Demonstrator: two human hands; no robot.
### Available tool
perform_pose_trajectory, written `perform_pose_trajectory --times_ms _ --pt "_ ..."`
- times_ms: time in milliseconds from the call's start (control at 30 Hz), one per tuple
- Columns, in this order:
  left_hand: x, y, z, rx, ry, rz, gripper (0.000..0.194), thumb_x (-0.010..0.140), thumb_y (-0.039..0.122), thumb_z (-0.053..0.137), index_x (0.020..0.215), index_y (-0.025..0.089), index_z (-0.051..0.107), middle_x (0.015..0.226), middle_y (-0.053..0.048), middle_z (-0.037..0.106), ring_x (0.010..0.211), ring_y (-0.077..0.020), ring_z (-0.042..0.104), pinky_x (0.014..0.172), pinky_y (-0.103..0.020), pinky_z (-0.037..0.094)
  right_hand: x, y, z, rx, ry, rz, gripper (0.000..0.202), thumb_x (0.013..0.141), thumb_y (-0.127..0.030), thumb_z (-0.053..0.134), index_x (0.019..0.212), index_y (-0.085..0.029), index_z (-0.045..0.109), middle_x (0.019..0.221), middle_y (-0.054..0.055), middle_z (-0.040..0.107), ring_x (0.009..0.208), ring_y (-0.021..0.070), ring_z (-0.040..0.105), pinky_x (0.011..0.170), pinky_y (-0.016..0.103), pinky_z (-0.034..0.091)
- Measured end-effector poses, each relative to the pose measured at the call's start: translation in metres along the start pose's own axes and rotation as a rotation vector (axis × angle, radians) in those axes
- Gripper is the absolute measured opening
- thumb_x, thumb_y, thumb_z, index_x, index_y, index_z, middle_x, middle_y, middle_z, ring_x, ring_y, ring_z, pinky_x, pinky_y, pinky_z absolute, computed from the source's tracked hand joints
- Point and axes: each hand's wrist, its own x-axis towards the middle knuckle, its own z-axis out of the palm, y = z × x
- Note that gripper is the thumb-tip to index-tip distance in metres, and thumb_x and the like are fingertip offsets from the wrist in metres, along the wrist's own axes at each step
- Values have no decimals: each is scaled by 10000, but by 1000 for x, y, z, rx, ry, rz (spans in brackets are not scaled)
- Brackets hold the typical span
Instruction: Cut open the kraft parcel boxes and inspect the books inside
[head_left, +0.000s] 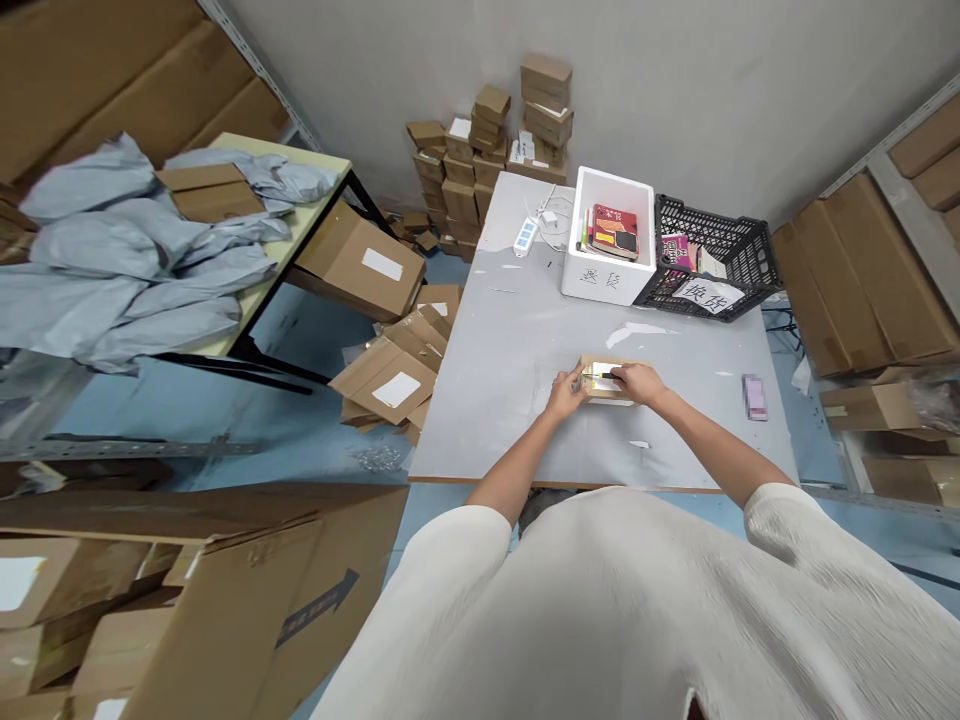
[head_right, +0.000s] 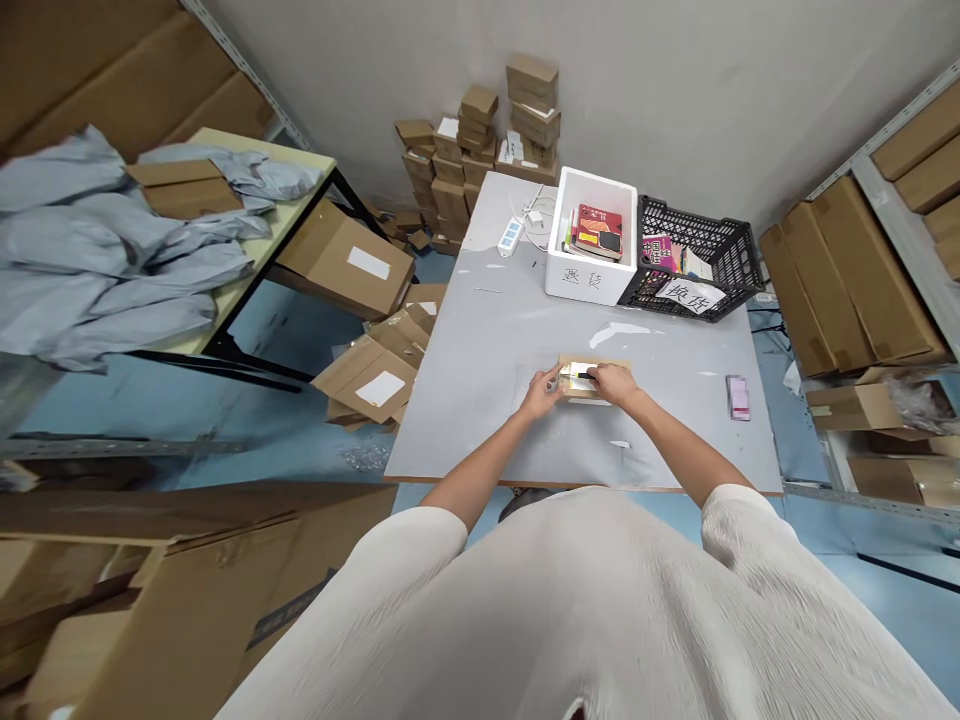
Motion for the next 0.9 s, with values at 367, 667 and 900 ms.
perform_pose_trajectory --times_ms 367,667,900 --pt "-1 6 -3 163 1 -15 733 877 356 794 1591 371 625 1307 -104 607 1284 -354 551 1176 -488 426 5 3 -7 -51 -33 4 363 1130 -314 471 1318 -247 775 1328 142 773 1159 292 735 897 346 517" --pt "-3 19 -11 299 -74 152 709 891 284 740 1584 350 607 1665 -127 509 1582 -413 365 1283 -594 284 1 6 -8 -38 -50 26 351 1128 -293 486 1276 -224 797 1299 178 782 1152 321 751 921 373 530" --pt "5 34 -19 373 -242 265 738 917 202 665 1632 309 518 1691 -150 530 1666 -404 309 1334 -696 72 0 9 -3 -15 -54 41 341 1106 -254 515 1277 -212 807 1304 198 782 1176 333 749 968 395 535"
